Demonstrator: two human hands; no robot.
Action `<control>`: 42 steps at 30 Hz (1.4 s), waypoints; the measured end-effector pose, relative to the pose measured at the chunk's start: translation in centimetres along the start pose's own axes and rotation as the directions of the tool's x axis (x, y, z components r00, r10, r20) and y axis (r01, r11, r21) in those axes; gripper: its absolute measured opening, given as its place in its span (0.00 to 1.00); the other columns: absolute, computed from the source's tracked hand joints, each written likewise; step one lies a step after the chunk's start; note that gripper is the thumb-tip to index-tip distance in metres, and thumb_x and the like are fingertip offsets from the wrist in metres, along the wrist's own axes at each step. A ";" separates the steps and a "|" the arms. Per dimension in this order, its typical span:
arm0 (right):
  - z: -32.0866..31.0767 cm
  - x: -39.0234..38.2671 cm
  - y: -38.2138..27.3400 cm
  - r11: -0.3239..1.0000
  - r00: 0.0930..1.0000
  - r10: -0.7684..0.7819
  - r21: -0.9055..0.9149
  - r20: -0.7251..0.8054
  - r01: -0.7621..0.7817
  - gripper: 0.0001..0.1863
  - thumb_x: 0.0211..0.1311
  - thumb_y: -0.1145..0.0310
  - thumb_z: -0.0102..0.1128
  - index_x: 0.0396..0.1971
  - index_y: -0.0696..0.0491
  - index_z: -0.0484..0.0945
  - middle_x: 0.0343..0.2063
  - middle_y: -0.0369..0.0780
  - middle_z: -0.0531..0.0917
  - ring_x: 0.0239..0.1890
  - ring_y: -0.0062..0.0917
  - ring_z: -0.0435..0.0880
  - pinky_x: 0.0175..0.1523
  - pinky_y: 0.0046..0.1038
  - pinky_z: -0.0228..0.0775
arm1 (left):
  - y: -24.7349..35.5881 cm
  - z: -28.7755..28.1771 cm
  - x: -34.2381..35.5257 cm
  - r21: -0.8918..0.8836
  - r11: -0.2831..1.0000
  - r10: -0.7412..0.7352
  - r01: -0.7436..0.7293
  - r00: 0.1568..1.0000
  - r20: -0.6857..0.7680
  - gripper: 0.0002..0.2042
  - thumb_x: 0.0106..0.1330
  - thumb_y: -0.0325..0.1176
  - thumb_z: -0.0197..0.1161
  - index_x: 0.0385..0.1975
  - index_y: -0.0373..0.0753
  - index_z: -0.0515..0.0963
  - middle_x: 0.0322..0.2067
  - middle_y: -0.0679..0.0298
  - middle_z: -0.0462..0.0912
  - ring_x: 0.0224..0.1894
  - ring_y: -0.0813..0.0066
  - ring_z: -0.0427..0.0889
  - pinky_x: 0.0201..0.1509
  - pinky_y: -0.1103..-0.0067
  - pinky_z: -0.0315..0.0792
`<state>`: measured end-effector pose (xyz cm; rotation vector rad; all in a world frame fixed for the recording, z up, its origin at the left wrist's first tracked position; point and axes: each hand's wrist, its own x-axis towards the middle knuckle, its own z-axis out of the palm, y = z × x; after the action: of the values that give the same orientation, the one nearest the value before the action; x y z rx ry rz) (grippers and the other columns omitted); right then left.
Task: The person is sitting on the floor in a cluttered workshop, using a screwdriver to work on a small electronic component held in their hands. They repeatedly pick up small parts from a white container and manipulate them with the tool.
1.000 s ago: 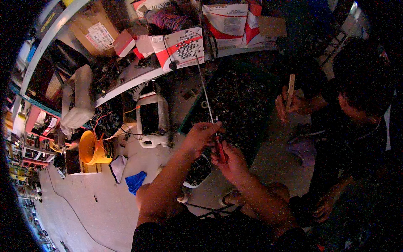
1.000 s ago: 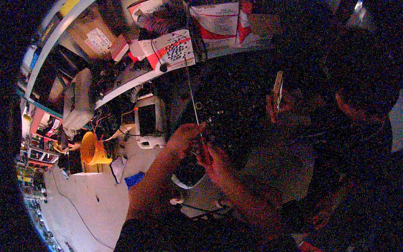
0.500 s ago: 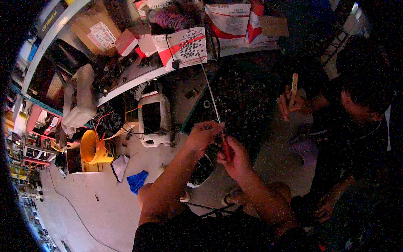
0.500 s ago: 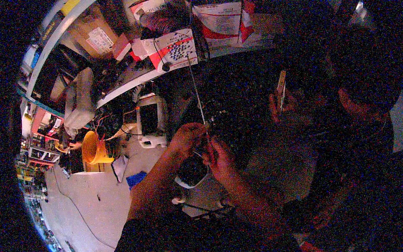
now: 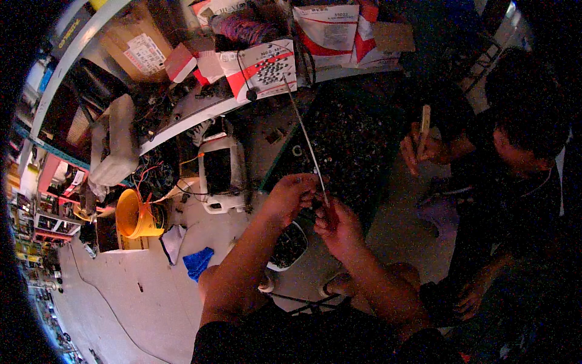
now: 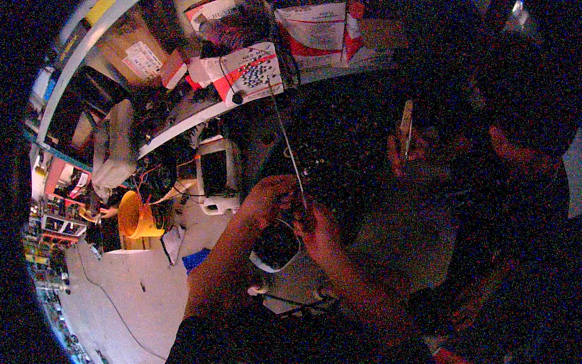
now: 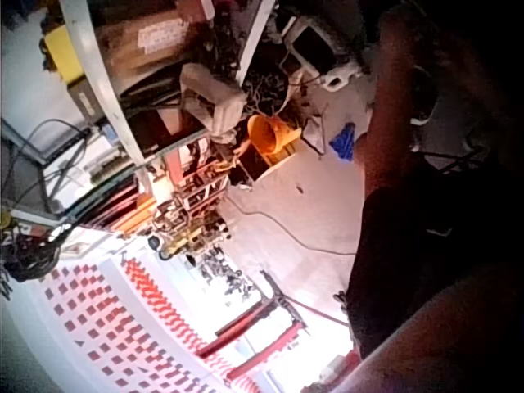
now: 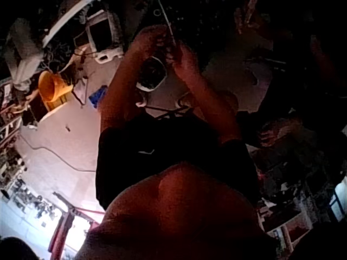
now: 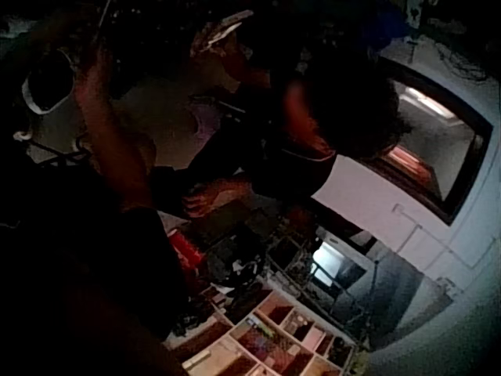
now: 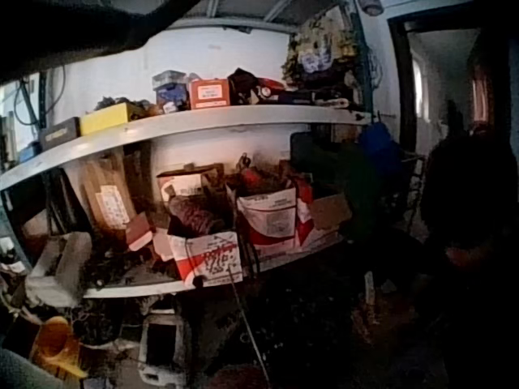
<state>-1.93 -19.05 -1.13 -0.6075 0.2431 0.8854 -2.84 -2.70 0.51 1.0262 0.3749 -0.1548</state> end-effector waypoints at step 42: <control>0.3 0.0 0.2 0.950 0.993 -0.118 -0.294 -0.031 0.103 0.10 0.66 0.59 0.53 0.40 0.48 0.73 0.30 0.32 0.75 0.24 0.18 0.70 0.25 0.21 0.61 | 0.2 1.3 -0.3 -0.100 0.995 0.011 -0.011 1.000 -0.002 0.10 0.62 0.38 0.64 0.30 0.36 0.79 0.22 0.66 0.78 0.23 0.80 0.73 0.25 0.83 0.65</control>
<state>-2.11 -18.80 -1.01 -0.9104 0.1202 0.8042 -2.75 -3.69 1.37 0.9294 0.3742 -0.1242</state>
